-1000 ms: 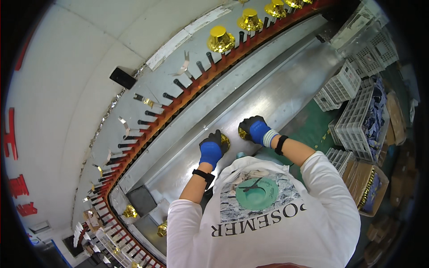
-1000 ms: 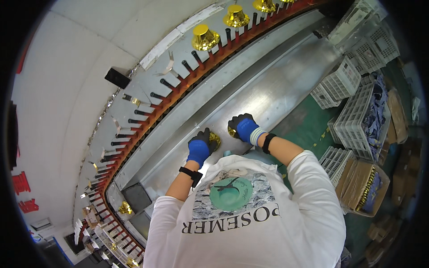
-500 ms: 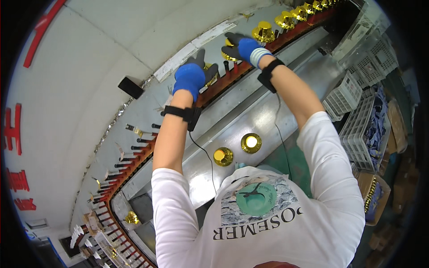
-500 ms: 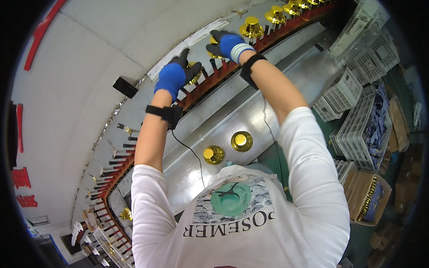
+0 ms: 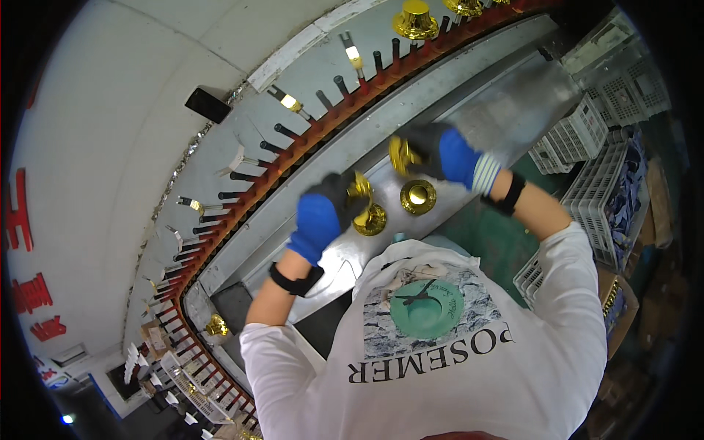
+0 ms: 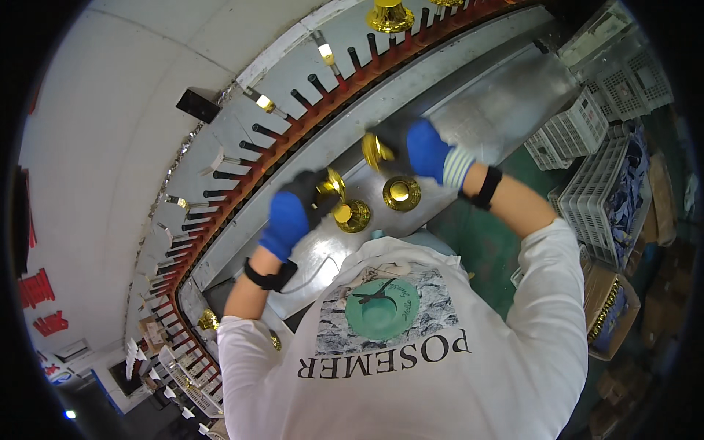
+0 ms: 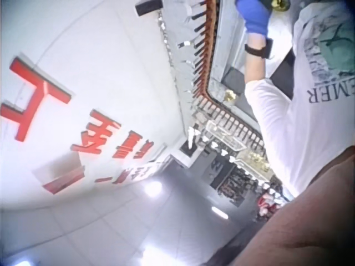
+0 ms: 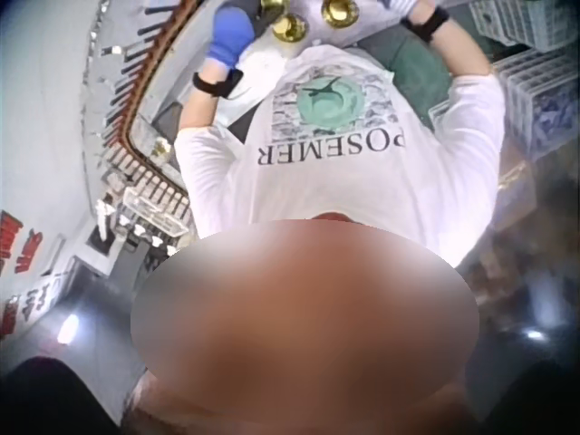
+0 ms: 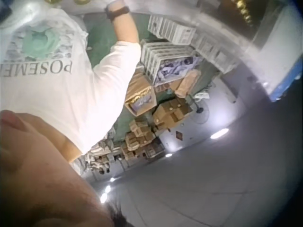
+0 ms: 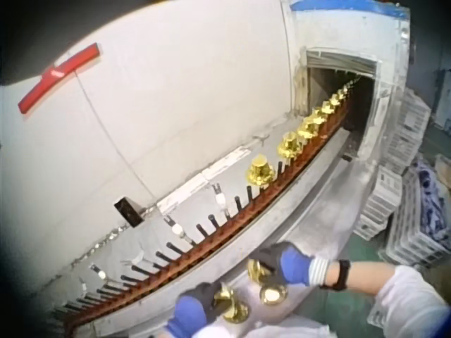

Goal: The person picks up gold-colored plastic cups from a conveyor belt, places them on a metal surface, and then places them onto a rotating assembly line rack.

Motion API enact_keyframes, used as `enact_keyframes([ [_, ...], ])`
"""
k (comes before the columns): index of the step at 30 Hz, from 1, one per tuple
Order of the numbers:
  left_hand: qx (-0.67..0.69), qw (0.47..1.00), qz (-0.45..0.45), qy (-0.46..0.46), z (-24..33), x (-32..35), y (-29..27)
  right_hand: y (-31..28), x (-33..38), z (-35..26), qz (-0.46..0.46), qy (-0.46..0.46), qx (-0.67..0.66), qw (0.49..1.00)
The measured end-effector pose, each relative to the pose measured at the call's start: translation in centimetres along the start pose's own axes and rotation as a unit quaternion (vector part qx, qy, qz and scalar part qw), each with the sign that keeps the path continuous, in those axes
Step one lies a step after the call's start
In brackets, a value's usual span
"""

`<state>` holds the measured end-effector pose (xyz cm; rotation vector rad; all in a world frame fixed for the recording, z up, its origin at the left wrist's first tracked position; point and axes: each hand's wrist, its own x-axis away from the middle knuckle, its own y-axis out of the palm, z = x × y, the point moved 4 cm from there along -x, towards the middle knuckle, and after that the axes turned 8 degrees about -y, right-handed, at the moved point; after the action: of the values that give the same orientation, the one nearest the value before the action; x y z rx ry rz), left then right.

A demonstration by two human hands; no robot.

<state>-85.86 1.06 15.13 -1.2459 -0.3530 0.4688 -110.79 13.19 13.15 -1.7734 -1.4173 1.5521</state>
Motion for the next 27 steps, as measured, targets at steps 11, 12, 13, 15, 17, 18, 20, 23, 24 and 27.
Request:
enact_keyframes([
  [11,-0.078,0.986,-0.113,-0.094,-1.7,2.8,12.4,9.9,7.7,-2.7,-0.236,0.071,0.025,0.969],
  [12,-0.074,0.989,-0.090,-0.086,-1.4,3.0,11.5,8.8,7.6,-2.8,-0.231,0.058,0.002,0.971],
  [13,-0.075,0.990,-0.085,-0.080,-0.3,1.9,9.4,7.1,6.9,-2.2,-0.227,0.061,0.009,0.972],
  [15,0.020,0.994,0.081,0.074,3.6,-0.9,2.4,1.7,4.4,0.0,0.018,0.023,0.078,0.997],
  [17,-0.051,0.968,0.205,0.135,6.0,-4.8,-4.9,-5.2,-2.4,3.8,0.100,0.067,0.111,0.987],
  [18,-0.060,0.970,0.202,0.119,8.1,-7.3,-8.3,-8.8,-4.6,6.0,0.186,0.033,0.235,0.953],
  [20,-0.069,0.972,0.211,0.071,9.3,-11.5,-12.5,-13.4,-9.5,8.2,0.257,0.074,0.293,0.918],
  [23,-0.062,0.981,0.182,0.001,6.9,-17.7,-13.8,-13.3,-14.8,12.6,0.068,0.168,0.182,0.966],
  [24,-0.060,0.988,0.137,-0.045,5.1,-18.7,-13.1,-11.8,-14.9,12.4,0.093,0.165,0.129,0.974],
  [27,-0.069,0.990,0.104,-0.066,1.6,-18.4,-11.8,-8.8,-15.5,10.5,0.063,0.169,0.070,0.981],
])
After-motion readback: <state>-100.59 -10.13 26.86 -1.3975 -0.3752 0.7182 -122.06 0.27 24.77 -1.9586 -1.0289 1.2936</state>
